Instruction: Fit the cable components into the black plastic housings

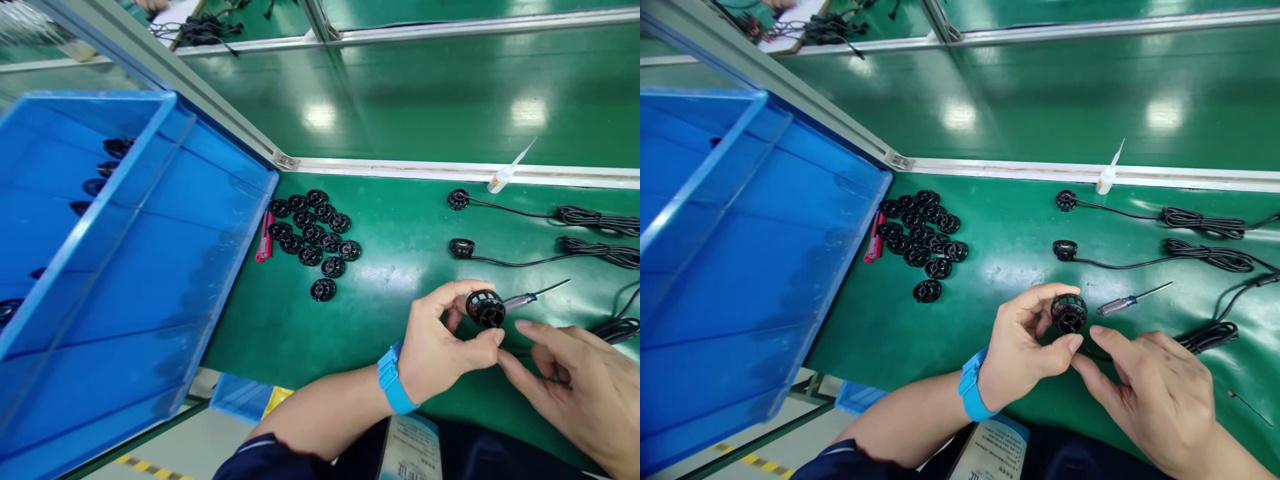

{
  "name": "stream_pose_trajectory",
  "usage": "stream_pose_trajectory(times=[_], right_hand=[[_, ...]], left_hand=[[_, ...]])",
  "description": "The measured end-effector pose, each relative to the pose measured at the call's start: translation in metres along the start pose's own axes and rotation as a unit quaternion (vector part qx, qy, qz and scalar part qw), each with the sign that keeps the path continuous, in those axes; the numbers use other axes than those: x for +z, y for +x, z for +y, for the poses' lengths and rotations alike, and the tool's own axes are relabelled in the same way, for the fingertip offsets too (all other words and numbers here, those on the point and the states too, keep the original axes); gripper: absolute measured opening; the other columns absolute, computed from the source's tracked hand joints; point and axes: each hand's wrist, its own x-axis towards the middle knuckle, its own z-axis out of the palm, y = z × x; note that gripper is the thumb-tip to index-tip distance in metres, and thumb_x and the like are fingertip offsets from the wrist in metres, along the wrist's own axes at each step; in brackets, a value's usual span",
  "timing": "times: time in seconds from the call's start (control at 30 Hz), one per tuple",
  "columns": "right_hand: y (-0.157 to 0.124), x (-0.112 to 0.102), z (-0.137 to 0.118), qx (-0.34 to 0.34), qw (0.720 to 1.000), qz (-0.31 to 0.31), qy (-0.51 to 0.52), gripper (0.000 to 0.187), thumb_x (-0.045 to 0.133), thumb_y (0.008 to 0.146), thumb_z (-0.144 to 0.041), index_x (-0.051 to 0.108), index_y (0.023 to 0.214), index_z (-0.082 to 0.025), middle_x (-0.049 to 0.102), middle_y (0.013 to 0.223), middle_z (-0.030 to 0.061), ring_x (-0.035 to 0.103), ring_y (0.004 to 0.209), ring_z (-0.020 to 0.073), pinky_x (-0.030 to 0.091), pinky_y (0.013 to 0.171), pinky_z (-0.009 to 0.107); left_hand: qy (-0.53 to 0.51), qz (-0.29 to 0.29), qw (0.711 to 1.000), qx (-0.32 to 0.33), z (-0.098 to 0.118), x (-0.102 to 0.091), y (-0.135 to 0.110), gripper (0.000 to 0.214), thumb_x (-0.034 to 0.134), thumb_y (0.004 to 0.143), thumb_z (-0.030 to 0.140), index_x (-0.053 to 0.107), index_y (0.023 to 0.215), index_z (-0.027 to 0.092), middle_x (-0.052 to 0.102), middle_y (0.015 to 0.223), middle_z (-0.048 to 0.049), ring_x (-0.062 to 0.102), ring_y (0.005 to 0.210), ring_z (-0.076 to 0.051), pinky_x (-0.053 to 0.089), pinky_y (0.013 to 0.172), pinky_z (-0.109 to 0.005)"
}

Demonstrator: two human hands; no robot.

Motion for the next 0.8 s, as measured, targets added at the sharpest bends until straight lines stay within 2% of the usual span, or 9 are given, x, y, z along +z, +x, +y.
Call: stream_pose_trajectory(times=[0.13, 0.3, 0.5, 0.63, 0.8], right_hand=[[0.004, -0.002, -0.002, 0.004, 1.000, 0.001, 0.023, 0.015, 0.068, 0.107, -0.027, 0.061, 0.114, -0.016, 0.047, 0.059, -0.0095, 0.042, 0.048, 0.0059, 0.038, 0.058, 0.026], [0.003, 0.000, 0.000, -0.005, 0.999, -0.019, 0.031, 0.012, 0.064, 0.109, -0.027, 0.064, 0.104, -0.015, 0.048, 0.060, -0.0079, 0.047, 0.051, 0.0058, 0.039, 0.062, 0.026], [-0.001, 0.005, 0.000, 0.003, 0.996, -0.036, 0.081, 0.003, 0.066, 0.106, -0.017, 0.066, 0.103, -0.016, 0.051, 0.064, -0.0066, 0.049, 0.056, 0.0070, 0.042, 0.066, 0.025], [0.000, 0.007, -0.001, 0.013, 0.994, -0.030, 0.101, 0.005, 0.063, 0.106, -0.016, 0.065, 0.102, -0.018, 0.058, 0.065, -0.0066, 0.051, 0.053, 0.0069, 0.043, 0.062, 0.024], [0.006, 0.009, -0.002, 0.031, 0.992, -0.029, 0.119, 0.010, 0.059, 0.109, -0.020, 0.065, 0.101, -0.020, 0.059, 0.063, -0.0071, 0.054, 0.049, 0.0071, 0.045, 0.058, 0.022]], left_hand=[[-0.017, -0.009, 1.000, 0.003, -0.001, 0.000, -0.002, 0.045, 0.085, 0.065, 0.016, 0.081, 0.110, 0.017, 0.070, 0.077, 0.0012, 0.058, 0.067, -0.011, 0.048, 0.062, -0.021], [-0.028, -0.017, 0.999, 0.011, 0.000, -0.001, -0.003, 0.044, 0.083, 0.067, 0.012, 0.079, 0.110, 0.017, 0.071, 0.079, 0.0018, 0.064, 0.070, -0.011, 0.055, 0.068, -0.021], [-0.056, -0.030, 0.998, -0.024, 0.002, -0.001, -0.004, 0.045, 0.084, 0.067, 0.012, 0.077, 0.111, 0.016, 0.071, 0.081, 0.0015, 0.065, 0.072, -0.010, 0.058, 0.073, -0.021], [-0.059, -0.038, 0.997, -0.042, 0.002, -0.003, -0.004, 0.047, 0.085, 0.064, 0.011, 0.077, 0.110, 0.016, 0.069, 0.080, 0.0024, 0.063, 0.070, -0.009, 0.057, 0.072, -0.020], [-0.071, -0.036, 0.995, -0.064, 0.003, -0.003, -0.003, 0.048, 0.086, 0.062, 0.011, 0.076, 0.109, 0.015, 0.067, 0.078, 0.0031, 0.060, 0.068, -0.008, 0.054, 0.069, -0.018]])
